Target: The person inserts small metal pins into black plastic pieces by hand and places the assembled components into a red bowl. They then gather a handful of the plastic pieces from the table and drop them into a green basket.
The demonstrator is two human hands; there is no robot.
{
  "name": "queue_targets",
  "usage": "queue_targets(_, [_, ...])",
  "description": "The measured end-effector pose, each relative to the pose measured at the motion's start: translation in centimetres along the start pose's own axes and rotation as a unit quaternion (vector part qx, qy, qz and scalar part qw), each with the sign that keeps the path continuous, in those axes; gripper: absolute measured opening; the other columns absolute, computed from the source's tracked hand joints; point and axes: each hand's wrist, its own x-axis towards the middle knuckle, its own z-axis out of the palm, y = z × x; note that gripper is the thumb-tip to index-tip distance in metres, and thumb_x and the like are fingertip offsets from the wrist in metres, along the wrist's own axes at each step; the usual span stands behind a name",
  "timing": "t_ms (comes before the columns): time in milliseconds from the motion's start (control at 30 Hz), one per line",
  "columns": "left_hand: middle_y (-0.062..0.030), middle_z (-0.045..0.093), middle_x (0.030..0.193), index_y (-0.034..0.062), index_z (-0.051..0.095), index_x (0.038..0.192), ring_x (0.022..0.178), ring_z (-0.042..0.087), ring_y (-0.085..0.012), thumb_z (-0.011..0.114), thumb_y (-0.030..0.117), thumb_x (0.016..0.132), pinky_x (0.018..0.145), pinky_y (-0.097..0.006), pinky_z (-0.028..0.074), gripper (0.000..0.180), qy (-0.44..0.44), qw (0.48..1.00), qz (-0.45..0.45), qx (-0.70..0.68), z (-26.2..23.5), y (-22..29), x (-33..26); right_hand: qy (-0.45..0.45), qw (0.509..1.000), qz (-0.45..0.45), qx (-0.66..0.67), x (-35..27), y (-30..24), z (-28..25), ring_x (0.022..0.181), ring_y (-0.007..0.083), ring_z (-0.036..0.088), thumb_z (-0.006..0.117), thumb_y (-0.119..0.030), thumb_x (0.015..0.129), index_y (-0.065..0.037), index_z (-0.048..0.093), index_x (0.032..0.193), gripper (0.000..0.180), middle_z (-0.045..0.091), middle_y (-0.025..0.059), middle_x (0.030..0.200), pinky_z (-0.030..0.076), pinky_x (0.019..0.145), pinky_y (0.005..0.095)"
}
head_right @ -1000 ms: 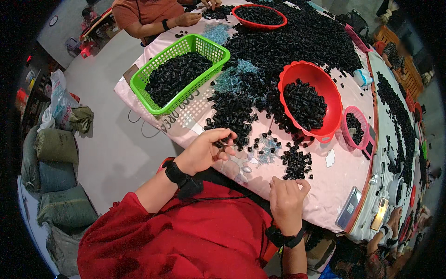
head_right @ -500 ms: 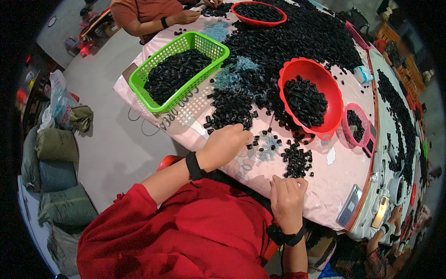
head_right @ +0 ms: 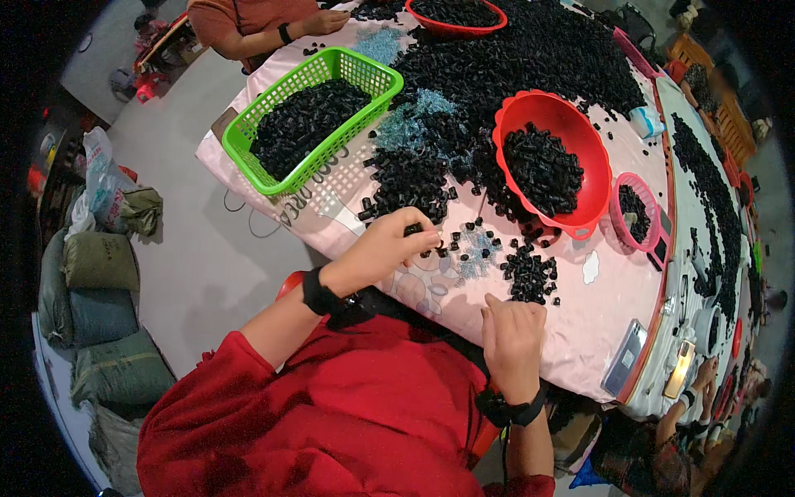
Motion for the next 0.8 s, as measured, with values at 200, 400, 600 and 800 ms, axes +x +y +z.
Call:
queue_targets(200, [-0.0036, 0.065, 0.094, 0.0032, 0.062, 0.106, 0.071, 0.061, -0.0062, 0.064, 0.027, 0.101, 0.052, -0.019, 0.047, 0.024, -0.141, 0.955, -0.072, -0.252, 0.1, -2.2, -1.4, 0.003, 0.999, -0.049, 0.015, 1.3, 0.2, 1.9, 0.085, 0.0208, 0.060, 0.070, -0.001, 0.083, -0.007, 0.067, 0.115, 0.033, 0.061, 0.0039, 0.089, 0.039, 0.086, 0.0389])
queue_targets(400, [-0.0012, 0.065, 0.091, 0.0022, 0.067, 0.111, 0.072, 0.061, -0.0050, 0.062, 0.019, 0.102, 0.054, -0.016, 0.042, 0.020, -0.225, 0.893, -0.125, -0.370, 1.3, -4.0, -2.3, -0.043, 0.995, -0.085, -0.033, 2.3, 0.4, 3.1, 0.088, 0.0183, 0.059, 0.063, -0.008, 0.083, -0.011, 0.067, 0.116, 0.034, 0.060, 0.0007, 0.094, 0.036, 0.088, 0.0375])
queue_targets(600, [-0.0053, 0.070, 0.099, 0.0024, 0.067, 0.111, 0.078, 0.066, -0.0073, 0.065, 0.015, 0.099, 0.059, -0.017, 0.047, 0.018, -0.251, 0.878, -0.123, -0.389, 1.3, -4.0, -2.8, -0.055, 0.992, -0.097, -0.054, 2.4, 0.3, 3.4, 0.087, 0.0188, 0.058, 0.063, -0.011, 0.083, -0.009, 0.064, 0.114, 0.031, 0.056, 0.0018, 0.091, 0.037, 0.087, 0.0383])
queue_targets(800, [-0.0050, 0.069, 0.099, 0.0025, 0.067, 0.115, 0.080, 0.067, -0.0096, 0.064, 0.019, 0.101, 0.062, -0.018, 0.049, 0.021, -0.256, 0.874, -0.129, -0.392, 2.2, -4.0, -2.9, -0.075, 0.991, -0.095, -0.060, 2.6, 0.0, 3.4, 0.088, 0.0188, 0.058, 0.064, -0.014, 0.082, -0.008, 0.063, 0.107, 0.025, 0.056, 0.0033, 0.091, 0.037, 0.088, 0.0388])
